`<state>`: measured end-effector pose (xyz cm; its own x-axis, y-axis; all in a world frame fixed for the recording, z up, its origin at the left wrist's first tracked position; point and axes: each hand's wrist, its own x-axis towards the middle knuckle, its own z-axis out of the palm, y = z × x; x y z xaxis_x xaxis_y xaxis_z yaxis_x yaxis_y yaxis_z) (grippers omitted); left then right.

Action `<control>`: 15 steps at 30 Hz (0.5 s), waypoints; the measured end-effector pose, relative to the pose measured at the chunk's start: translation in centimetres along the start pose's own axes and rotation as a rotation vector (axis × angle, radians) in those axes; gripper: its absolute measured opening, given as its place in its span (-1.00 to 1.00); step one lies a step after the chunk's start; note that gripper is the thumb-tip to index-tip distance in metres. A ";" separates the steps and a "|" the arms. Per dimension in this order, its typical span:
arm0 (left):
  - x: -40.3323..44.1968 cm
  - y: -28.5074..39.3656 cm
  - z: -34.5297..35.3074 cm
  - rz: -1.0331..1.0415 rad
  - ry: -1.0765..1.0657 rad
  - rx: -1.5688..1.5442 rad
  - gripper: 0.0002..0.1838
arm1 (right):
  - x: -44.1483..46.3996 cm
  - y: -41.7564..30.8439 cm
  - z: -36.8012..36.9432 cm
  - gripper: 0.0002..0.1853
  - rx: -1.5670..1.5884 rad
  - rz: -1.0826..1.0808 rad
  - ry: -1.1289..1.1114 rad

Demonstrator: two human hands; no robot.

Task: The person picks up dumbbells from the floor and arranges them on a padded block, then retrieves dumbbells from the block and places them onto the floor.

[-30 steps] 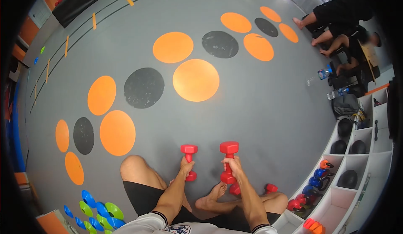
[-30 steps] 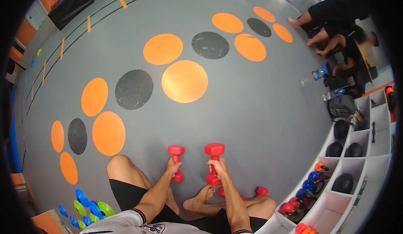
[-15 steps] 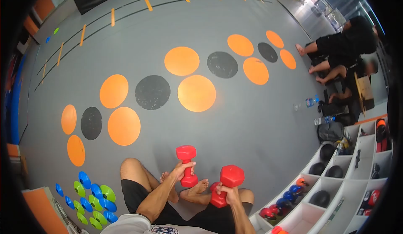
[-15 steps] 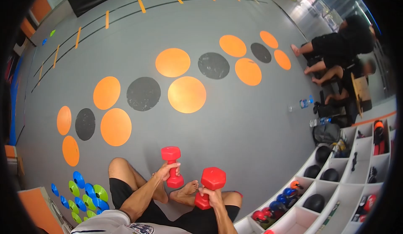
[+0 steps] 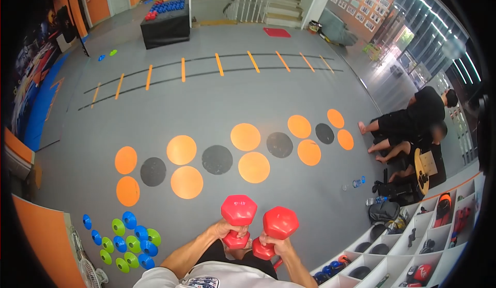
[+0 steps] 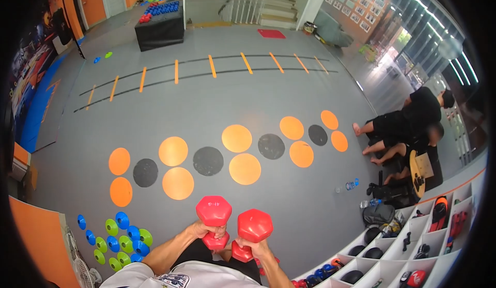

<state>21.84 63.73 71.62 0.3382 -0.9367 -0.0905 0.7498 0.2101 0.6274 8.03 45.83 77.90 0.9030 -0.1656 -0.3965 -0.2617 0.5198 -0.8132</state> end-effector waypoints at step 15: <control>-6.5 18.4 1.4 0.397 0.038 0.242 -0.74 | 7.7 -10.7 16.7 -0.51 -0.297 -0.365 -0.263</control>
<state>32.64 73.32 84.78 0.5959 -0.7853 0.1678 0.4053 0.4745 0.7814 23.53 52.98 90.69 0.9982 -0.0558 0.0235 0.0343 0.2024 -0.9787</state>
